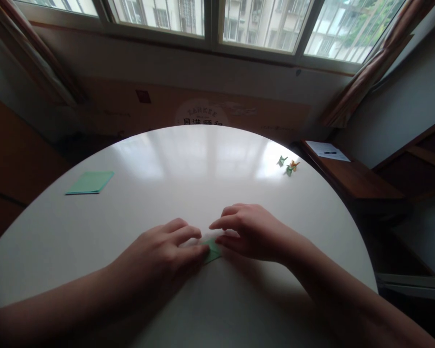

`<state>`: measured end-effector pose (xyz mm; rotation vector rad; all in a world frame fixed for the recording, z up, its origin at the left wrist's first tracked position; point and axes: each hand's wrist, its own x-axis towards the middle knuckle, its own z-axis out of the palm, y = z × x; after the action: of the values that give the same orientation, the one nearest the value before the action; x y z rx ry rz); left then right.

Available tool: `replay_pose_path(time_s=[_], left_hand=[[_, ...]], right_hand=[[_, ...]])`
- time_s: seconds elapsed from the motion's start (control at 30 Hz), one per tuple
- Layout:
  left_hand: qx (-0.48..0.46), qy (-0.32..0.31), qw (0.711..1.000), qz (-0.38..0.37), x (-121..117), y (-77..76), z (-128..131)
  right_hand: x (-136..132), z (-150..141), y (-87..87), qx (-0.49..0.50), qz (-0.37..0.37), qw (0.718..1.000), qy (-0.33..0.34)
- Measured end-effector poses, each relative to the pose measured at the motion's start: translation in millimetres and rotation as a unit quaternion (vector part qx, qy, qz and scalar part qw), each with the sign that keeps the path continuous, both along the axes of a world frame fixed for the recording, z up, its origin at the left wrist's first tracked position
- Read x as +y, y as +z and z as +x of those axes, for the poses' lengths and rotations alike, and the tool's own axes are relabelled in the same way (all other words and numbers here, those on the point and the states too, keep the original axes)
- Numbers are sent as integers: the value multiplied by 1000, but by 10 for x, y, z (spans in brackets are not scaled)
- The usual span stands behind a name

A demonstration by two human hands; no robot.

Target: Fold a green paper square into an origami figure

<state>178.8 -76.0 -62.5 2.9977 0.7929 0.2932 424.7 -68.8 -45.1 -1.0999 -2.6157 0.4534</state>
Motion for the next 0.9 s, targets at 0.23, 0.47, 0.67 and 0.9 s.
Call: replay_pose_path(time_s=[0.23, 0.47, 0.67, 0.9], left_hand=[[-38, -24, 999, 19, -54, 63, -10], [12, -50, 999, 9, -216, 153, 33], [-7, -67, 997, -23, -147, 157, 4], [-40, -67, 995, -58, -97, 176, -7]], right_hand=[[-28, -7, 5, 4, -25, 999, 48], [-75, -71, 7, -11, -7, 999, 29], [-25, -7, -4, 25, -15, 1000, 7], [-61, -132, -17, 4, -61, 995, -77]])
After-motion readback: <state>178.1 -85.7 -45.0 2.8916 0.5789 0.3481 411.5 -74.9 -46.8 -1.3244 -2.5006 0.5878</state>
